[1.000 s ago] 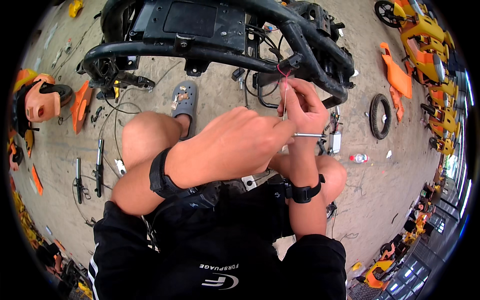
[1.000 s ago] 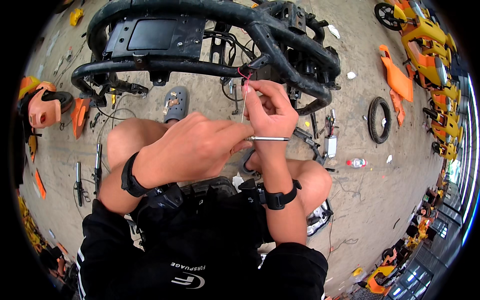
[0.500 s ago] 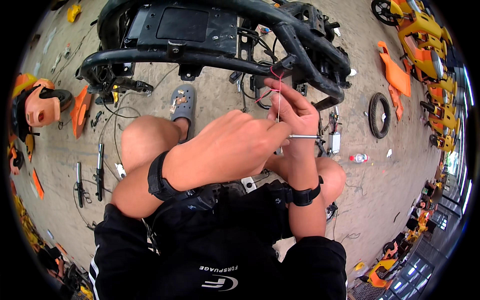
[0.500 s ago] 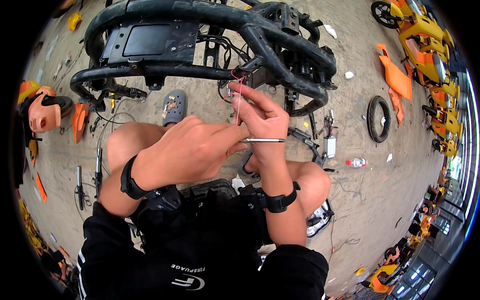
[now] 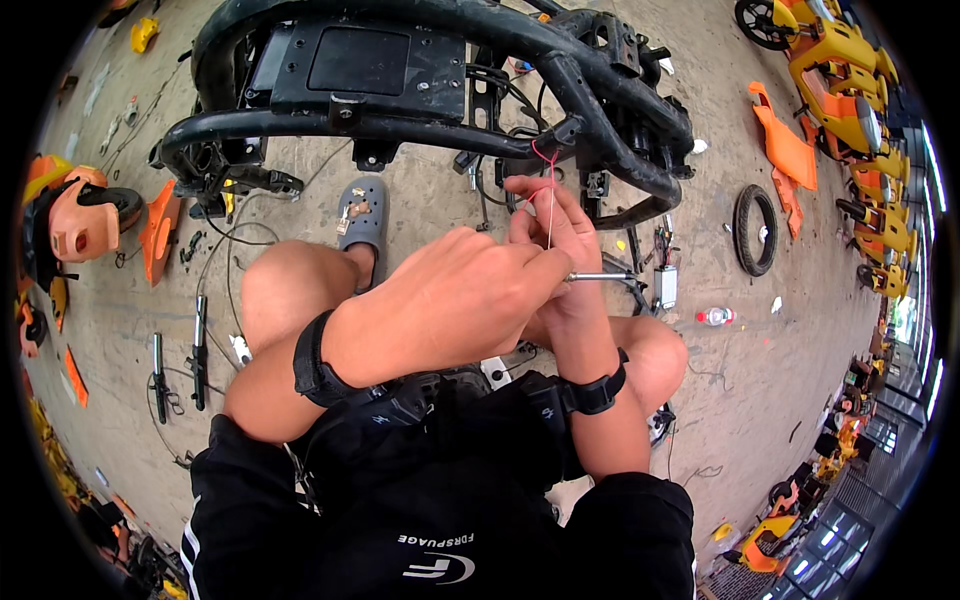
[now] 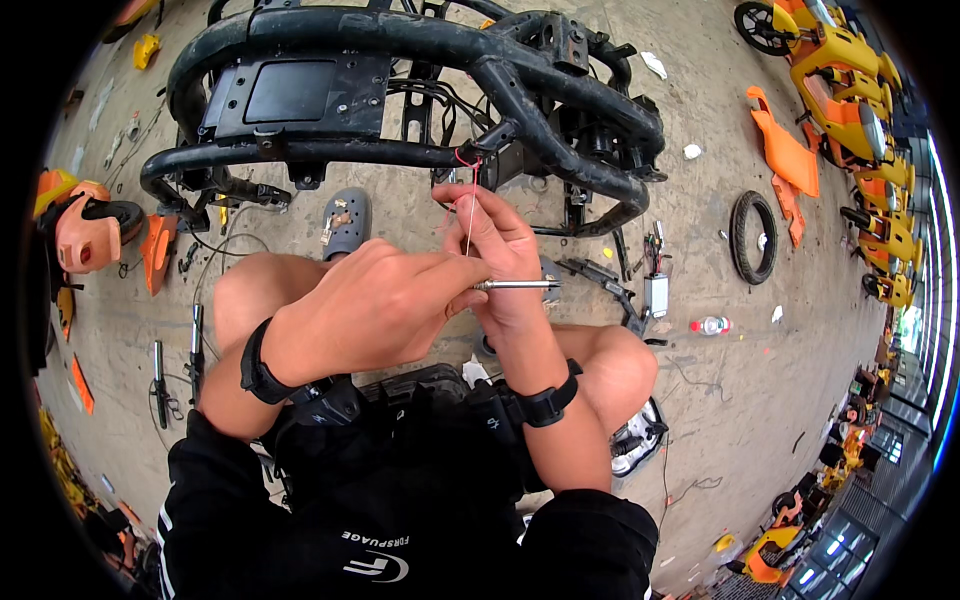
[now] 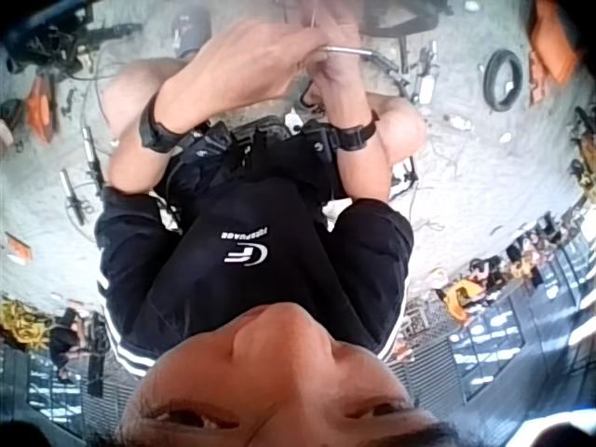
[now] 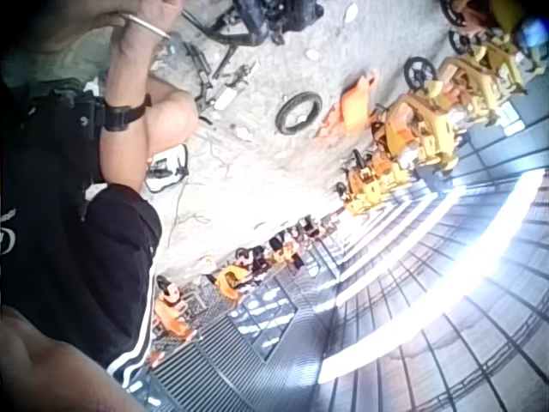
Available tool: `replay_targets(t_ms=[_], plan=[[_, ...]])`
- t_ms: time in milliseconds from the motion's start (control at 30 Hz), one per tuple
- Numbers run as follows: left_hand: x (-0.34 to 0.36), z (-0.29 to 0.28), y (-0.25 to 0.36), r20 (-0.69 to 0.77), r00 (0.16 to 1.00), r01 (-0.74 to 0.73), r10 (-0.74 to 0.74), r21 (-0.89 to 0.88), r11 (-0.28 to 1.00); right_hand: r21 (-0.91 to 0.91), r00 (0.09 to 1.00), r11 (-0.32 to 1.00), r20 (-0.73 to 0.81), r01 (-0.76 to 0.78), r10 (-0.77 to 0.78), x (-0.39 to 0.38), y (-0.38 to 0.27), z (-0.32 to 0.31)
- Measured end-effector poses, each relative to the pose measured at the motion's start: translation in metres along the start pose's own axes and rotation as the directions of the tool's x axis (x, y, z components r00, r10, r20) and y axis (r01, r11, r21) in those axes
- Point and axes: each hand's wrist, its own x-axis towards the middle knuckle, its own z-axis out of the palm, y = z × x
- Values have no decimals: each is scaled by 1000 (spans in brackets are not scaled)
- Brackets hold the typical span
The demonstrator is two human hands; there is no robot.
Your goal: The person sits on the floor and uses a screwdriver to strip the insulation from a red wire attached to a scooter frame. They repeatedly scrape the wire ends and adjust their grip on the tool throughout the clip.
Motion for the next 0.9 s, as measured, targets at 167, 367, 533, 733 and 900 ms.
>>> replay_targets(t_ms=[167,367,533,733,900], plan=[[1,2,0,9,1000,-1,1,15,1000,44,1000,999,-8,23,-23,0,3,1],[3,1,2,-6,1000,-27,28,9,1000,73,991,996,-129,44,-34,-1,3,10],[4,2,2,-10,1000,-13,13,10,1000,63,992,997,-118,52,-45,2,6,7],[5,1,4,-17,1000,-11,11,6,1000,74,988,996,-149,41,-30,3,5,15],[6,0,4,-21,1000,-18,18,-7,1000,78,986,996,-161,48,-35,4,3,16]])
